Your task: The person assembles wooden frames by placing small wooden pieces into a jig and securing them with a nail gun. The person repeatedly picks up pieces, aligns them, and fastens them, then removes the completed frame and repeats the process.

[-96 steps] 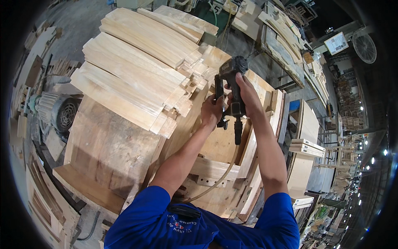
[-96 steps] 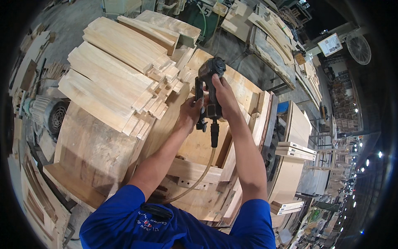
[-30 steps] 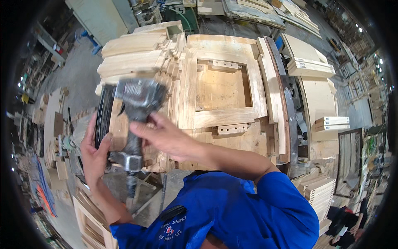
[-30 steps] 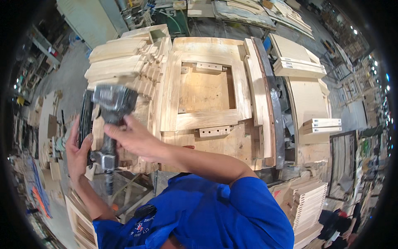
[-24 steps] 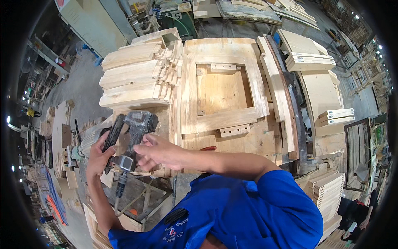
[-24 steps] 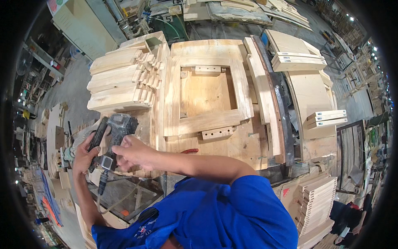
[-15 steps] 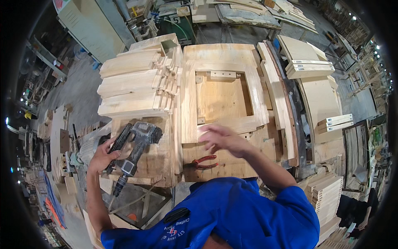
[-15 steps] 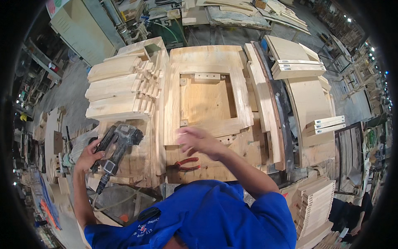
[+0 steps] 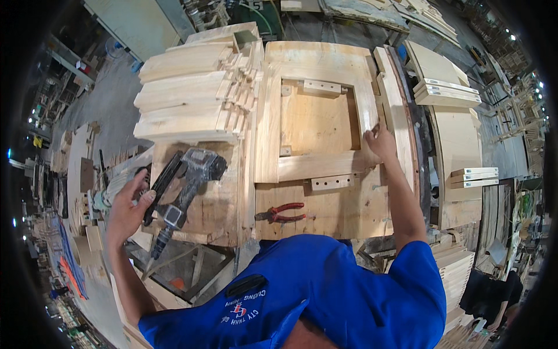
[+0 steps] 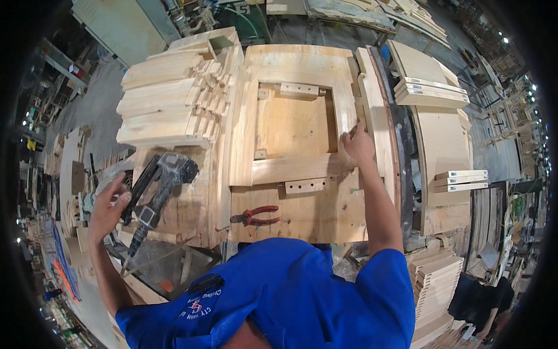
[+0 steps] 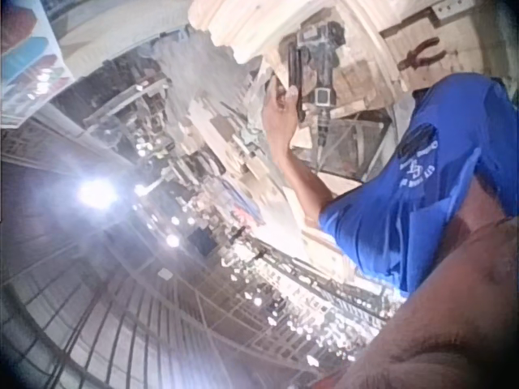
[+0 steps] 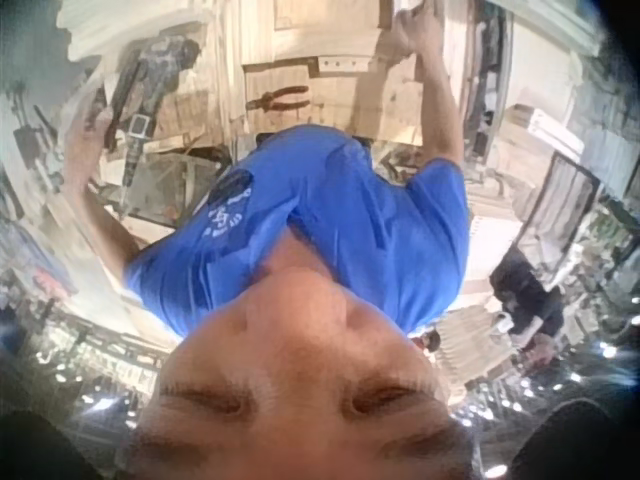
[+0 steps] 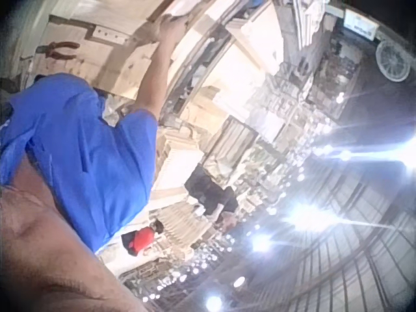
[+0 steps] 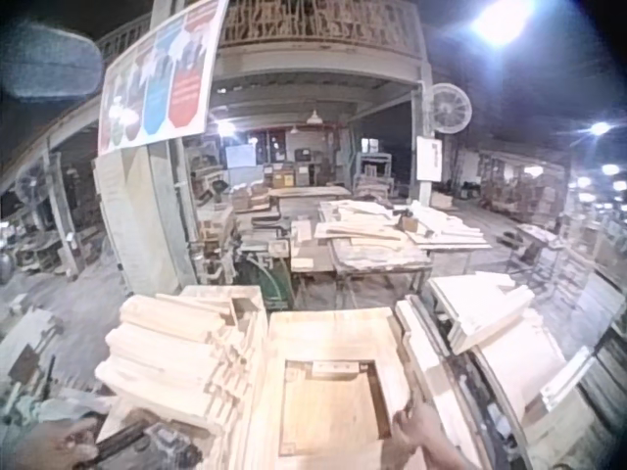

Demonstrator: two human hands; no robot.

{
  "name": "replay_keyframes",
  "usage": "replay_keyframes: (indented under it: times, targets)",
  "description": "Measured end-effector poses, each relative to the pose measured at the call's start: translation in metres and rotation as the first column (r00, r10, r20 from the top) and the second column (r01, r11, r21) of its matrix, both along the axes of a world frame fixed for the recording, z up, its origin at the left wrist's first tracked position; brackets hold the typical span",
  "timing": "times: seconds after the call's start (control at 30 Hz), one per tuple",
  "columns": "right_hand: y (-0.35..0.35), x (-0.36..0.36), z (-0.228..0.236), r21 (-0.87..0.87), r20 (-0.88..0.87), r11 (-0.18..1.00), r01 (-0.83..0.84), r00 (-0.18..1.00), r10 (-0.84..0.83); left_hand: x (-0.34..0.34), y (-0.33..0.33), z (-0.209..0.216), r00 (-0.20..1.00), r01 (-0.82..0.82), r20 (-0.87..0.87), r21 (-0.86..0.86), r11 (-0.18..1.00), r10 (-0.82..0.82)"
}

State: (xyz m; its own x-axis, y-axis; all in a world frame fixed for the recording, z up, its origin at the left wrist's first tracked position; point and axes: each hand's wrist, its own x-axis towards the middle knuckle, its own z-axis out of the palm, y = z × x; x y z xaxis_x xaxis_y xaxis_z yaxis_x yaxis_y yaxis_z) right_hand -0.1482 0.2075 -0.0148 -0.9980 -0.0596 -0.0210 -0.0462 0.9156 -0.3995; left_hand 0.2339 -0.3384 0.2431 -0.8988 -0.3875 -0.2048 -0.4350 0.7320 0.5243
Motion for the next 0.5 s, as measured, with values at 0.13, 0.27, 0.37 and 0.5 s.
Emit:
replay_keyframes:
  times: [0.13,0.27,0.37,0.5]
  targets:
    - [-0.001,-0.022,0.012,0.055,0.015,0.997,0.061,0.998,-0.062,0.03,0.055,0.04,0.971,-0.04,-0.231,0.125,0.991,0.068]
    - [0.02,-0.03,0.059,-0.611,0.31,0.777,0.149,0.949,0.061,0.083,0.109,0.045,0.905,0.134,-0.425,0.349,0.928,0.029]
    - [0.007,-0.028,0.107,-0.853,0.49,0.369,0.37,0.81,0.322,0.099,0.131,0.015,0.883,0.341,-0.469,0.625,0.702,-0.012]
    - [-0.003,-0.016,0.139,-0.876,0.419,0.395,0.277,0.844,0.336,0.072,0.177,-0.053,0.928,0.328,-0.372,0.816,0.476,-0.003]
